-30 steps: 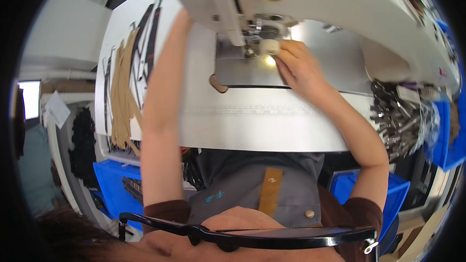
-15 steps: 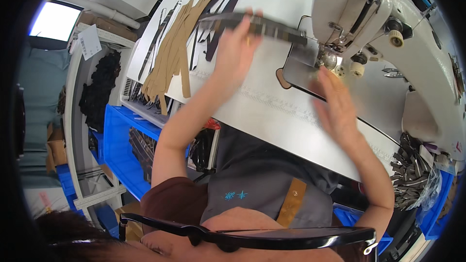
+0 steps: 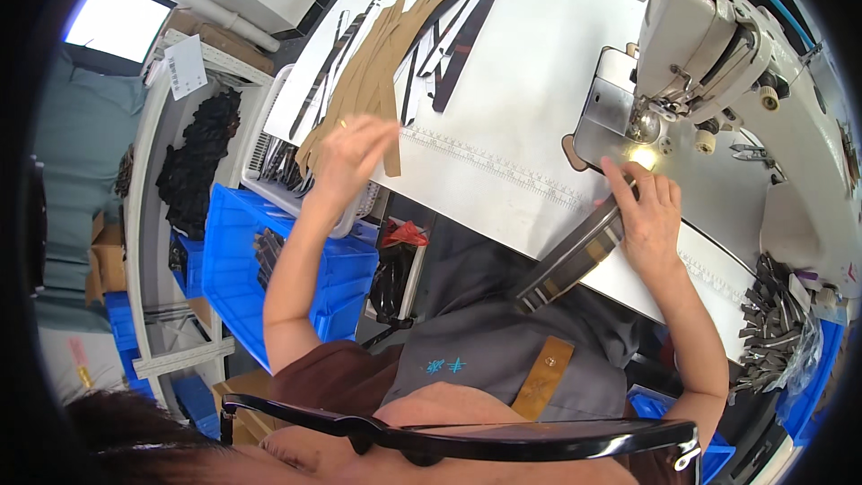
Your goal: Sewing long fabric strips or zipper components together using an industrial sewing machine.
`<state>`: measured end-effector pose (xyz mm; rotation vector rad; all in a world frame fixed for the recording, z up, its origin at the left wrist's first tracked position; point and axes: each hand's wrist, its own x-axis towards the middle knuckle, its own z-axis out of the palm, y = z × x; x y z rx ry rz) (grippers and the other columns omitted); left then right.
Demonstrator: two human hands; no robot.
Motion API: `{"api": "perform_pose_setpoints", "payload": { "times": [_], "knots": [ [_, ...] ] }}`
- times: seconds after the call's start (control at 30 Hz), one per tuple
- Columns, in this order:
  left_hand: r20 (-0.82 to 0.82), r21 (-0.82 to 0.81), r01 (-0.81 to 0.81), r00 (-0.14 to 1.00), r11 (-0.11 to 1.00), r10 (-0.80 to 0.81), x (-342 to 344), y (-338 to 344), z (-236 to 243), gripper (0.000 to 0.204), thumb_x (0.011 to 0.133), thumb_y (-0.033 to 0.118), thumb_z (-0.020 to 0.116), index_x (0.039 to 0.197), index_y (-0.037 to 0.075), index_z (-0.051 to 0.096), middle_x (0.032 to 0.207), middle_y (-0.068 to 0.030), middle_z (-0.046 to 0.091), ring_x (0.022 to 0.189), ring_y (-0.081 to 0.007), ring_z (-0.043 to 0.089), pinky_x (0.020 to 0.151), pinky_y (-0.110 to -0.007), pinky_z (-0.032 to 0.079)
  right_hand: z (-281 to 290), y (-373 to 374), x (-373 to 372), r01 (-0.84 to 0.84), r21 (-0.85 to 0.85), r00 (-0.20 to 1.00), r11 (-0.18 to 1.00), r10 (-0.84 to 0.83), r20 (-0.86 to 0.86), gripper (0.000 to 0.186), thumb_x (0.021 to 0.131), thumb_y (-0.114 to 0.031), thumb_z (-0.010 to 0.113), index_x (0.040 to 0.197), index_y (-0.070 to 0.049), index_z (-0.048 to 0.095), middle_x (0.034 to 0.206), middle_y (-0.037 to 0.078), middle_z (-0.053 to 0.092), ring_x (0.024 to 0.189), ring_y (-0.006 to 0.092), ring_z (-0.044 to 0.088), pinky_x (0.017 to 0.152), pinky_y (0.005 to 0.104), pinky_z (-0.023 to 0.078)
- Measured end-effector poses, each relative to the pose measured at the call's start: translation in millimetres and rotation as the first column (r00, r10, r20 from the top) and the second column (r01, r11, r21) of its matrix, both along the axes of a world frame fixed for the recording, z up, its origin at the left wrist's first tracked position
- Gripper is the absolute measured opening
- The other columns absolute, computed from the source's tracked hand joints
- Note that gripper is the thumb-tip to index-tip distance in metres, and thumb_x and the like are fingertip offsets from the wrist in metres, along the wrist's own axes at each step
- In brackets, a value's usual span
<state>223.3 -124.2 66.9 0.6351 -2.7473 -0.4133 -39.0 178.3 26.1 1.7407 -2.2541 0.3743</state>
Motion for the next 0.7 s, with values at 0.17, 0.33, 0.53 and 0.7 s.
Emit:
{"api": "perform_pose_setpoints", "payload": {
  "times": [0.17,0.33,0.53,0.7],
  "knots": [
    [0.094,-0.472,-0.009,0.994,0.882,0.060,17,-6,-59,0.055,0.089,0.037,0.062,0.132,0.004,0.053,0.145,-0.0098,0.045,0.136,-0.0298,0.038,0.102,-0.063,0.031,-8,10,-7,-0.047,-0.109,0.993,0.993,0.058,0.105,0.050,0.068,-0.002,0.067,0.118,-0.003,0.062,0.113,0.012,0.062,0.095,0.0302,0.058,0.085,0.0393,0.048],
    [0.168,-0.341,0.173,0.978,0.924,-0.121,37,96,-71,0.070,0.084,0.048,0.063,0.141,0.010,0.047,0.151,-0.0061,0.040,0.141,-0.0276,0.033,0.103,-0.070,0.020,-1,8,1,-0.169,-0.212,0.967,0.962,0.204,0.155,0.051,0.062,0.004,0.065,0.113,-0.001,0.064,0.119,0.014,0.062,0.105,0.0326,0.061,0.088,0.0396,0.052],
    [-0.049,-0.220,0.336,0.934,0.916,-0.354,-1,165,-67,0.056,0.080,0.040,0.069,0.129,0.012,0.060,0.139,0.0017,0.053,0.137,-0.0249,0.038,0.110,-0.065,0.001,6,-19,31,-0.305,0.048,0.948,0.951,0.298,0.113,0.057,0.074,-0.003,0.060,0.130,-0.011,0.056,0.137,0.009,0.052,0.123,0.0330,0.049,0.102,0.0433,0.043],
    [-0.293,-0.024,0.393,0.876,0.919,-0.382,-71,120,-51,0.028,0.088,0.020,0.065,0.115,0.011,0.064,0.119,-0.0012,0.064,0.116,-0.0224,0.058,0.107,-0.059,0.023,-1,-12,29,-0.303,0.019,0.937,0.953,0.295,0.188,0.057,0.073,-0.008,0.063,0.130,-0.009,0.056,0.138,0.011,0.051,0.123,0.0334,0.048,0.102,0.0442,0.041]
  ]
}}
